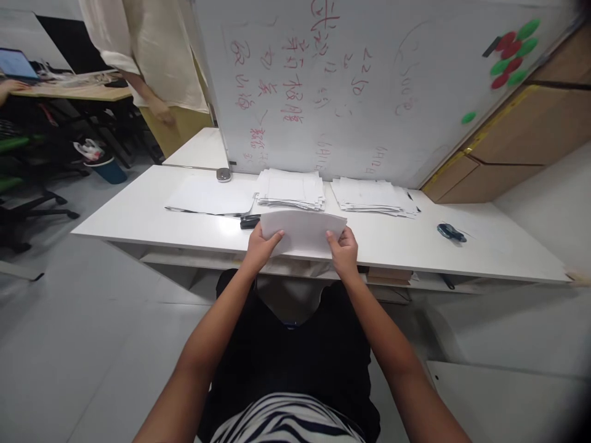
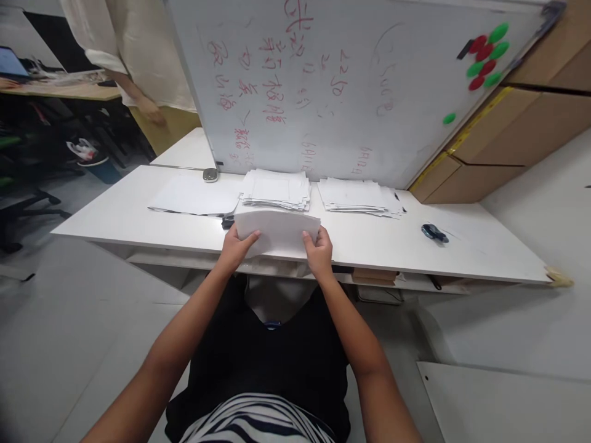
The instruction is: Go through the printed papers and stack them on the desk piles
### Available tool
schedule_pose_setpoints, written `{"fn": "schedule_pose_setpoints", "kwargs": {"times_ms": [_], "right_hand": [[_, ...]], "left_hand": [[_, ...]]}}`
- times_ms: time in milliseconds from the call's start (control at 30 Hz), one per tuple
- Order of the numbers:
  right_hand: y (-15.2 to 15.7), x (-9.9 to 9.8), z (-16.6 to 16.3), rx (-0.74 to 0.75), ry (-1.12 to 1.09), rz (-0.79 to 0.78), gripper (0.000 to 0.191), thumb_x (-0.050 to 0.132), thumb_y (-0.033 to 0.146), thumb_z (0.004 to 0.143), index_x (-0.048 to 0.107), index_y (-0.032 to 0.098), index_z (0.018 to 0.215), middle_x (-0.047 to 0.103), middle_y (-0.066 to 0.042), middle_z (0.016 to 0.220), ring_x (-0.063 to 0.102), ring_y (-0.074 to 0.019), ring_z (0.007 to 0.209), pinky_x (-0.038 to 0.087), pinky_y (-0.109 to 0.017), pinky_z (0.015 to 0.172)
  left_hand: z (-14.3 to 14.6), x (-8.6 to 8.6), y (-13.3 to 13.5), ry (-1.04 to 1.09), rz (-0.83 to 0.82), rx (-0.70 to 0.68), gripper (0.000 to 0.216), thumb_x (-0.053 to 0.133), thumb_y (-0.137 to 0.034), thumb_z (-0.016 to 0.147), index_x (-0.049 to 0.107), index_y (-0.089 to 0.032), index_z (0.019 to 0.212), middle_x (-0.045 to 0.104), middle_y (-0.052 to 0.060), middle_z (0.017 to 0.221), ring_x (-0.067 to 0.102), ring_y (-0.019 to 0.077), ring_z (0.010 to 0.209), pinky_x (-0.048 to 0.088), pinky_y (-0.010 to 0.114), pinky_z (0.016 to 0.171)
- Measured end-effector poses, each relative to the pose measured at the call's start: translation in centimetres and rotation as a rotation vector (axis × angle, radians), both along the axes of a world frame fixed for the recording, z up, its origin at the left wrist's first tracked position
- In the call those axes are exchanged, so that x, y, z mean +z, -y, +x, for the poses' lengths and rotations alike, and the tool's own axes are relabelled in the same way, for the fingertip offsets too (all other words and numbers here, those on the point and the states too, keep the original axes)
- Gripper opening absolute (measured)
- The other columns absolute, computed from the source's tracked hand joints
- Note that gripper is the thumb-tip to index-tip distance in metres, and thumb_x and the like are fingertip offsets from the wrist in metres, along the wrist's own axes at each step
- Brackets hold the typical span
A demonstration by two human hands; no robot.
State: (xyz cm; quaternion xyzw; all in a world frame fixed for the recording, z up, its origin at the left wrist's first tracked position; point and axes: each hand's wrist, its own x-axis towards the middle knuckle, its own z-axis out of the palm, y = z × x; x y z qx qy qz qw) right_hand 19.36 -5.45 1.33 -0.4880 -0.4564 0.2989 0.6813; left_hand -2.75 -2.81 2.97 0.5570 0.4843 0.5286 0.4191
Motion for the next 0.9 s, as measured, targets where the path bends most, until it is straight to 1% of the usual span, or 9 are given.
{"fn": "schedule_pose_setpoints", "kwargs": {"times_ms": [67,167,300,400,500,633,733,800,900], "right_hand": [[-0.2,-0.4,-0.4,0.048,-0.042,-0.022,0.041,0.072,0.043,0.075,0.059,0.021,0.107,0.070,-0.007,0.107,0.064,-0.0206,0.099,0.049,-0.039,0.093],[-0.4,-0.3,-0.4,0.046,-0.014,-0.034,0.033,0.070,0.044,0.076,0.062,0.020,0.098,0.071,-0.005,0.098,0.065,-0.0198,0.093,0.050,-0.037,0.089],[-0.5,-0.4,0.0,-0.017,0.095,-0.017,0.036,0.070,0.049,0.076,0.061,0.020,0.097,0.069,-0.003,0.092,0.064,-0.0194,0.090,0.051,-0.036,0.086],[-0.7,-1.9,0.5,-0.036,0.260,-0.072,0.037,0.066,0.053,0.079,0.061,0.020,0.096,0.065,-0.002,0.092,0.062,-0.0198,0.097,0.050,-0.037,0.087],[-0.5,-3.7,1.2,-0.047,0.357,-0.092,0.037,0.057,0.053,0.087,0.060,0.020,0.104,0.062,-0.003,0.103,0.059,-0.0202,0.107,0.050,-0.039,0.089],[0.0,-4.8,1.9,-0.043,0.406,-0.138,0.039,0.054,0.055,0.089,0.061,0.018,0.101,0.061,-0.004,0.105,0.059,-0.0211,0.108,0.051,-0.040,0.088],[-0.1,-4.8,2.7,-0.072,0.397,-0.135,0.037,0.054,0.055,0.088,0.060,0.019,0.095,0.063,-0.003,0.101,0.060,-0.0204,0.104,0.052,-0.037,0.085],[-0.6,-4.5,3.7,-0.123,0.375,-0.119,0.032,0.056,0.050,0.088,0.060,0.019,0.091,0.063,-0.003,0.095,0.061,-0.0195,0.100,0.052,-0.036,0.083],[-1.8,-3.8,5.7,-0.170,0.282,-0.107,0.020,0.062,0.039,0.083,0.061,0.019,0.086,0.063,-0.001,0.085,0.062,-0.0159,0.088,0.053,-0.031,0.076]], "left_hand": [[0.3,-0.7,0.1,0.055,-0.065,0.003,0.052,0.075,-0.043,0.070,0.061,-0.018,0.114,0.070,0.009,0.109,0.066,0.0233,0.099,0.053,0.037,0.087],[0.6,-1.3,0.3,0.073,-0.093,0.008,0.049,0.076,-0.046,0.069,0.065,-0.015,0.107,0.071,0.010,0.102,0.067,0.0234,0.094,0.053,0.037,0.086],[0.7,-1.0,-0.1,-0.030,0.028,0.017,0.045,0.075,-0.048,0.071,0.066,-0.016,0.102,0.071,0.007,0.097,0.066,0.0235,0.094,0.052,0.037,0.085],[0.7,-1.6,-1.2,-0.078,0.103,-0.015,0.045,0.074,-0.050,0.072,0.064,-0.018,0.102,0.068,0.005,0.100,0.064,0.0242,0.104,0.051,0.038,0.090],[0.5,-2.7,-2.1,-0.119,0.139,-0.043,0.043,0.068,-0.050,0.079,0.061,-0.018,0.106,0.065,0.003,0.101,0.061,0.0234,0.109,0.048,0.040,0.094],[0.9,-3.3,-1.9,-0.136,0.173,-0.047,0.043,0.064,-0.054,0.083,0.058,-0.019,0.107,0.064,0.003,0.102,0.063,0.0208,0.102,0.049,0.040,0.092],[1.1,-3.1,-1.4,-0.183,0.241,-0.019,0.051,0.052,-0.063,0.086,0.052,-0.025,0.120,0.058,0.003,0.107,0.061,0.0226,0.111,0.048,0.042,0.093],[0.9,-2.5,-1.5,-0.245,0.303,0.006,0.054,0.046,-0.065,0.088,0.046,-0.028,0.128,0.055,0.004,0.112,0.057,0.0237,0.119,0.045,0.042,0.096],[-0.4,-1.3,-2.6,-0.336,0.350,0.037,0.050,0.045,-0.062,0.091,0.048,-0.027,0.126,0.055,0.007,0.115,0.054,0.0234,0.119,0.042,0.040,0.099]]}}
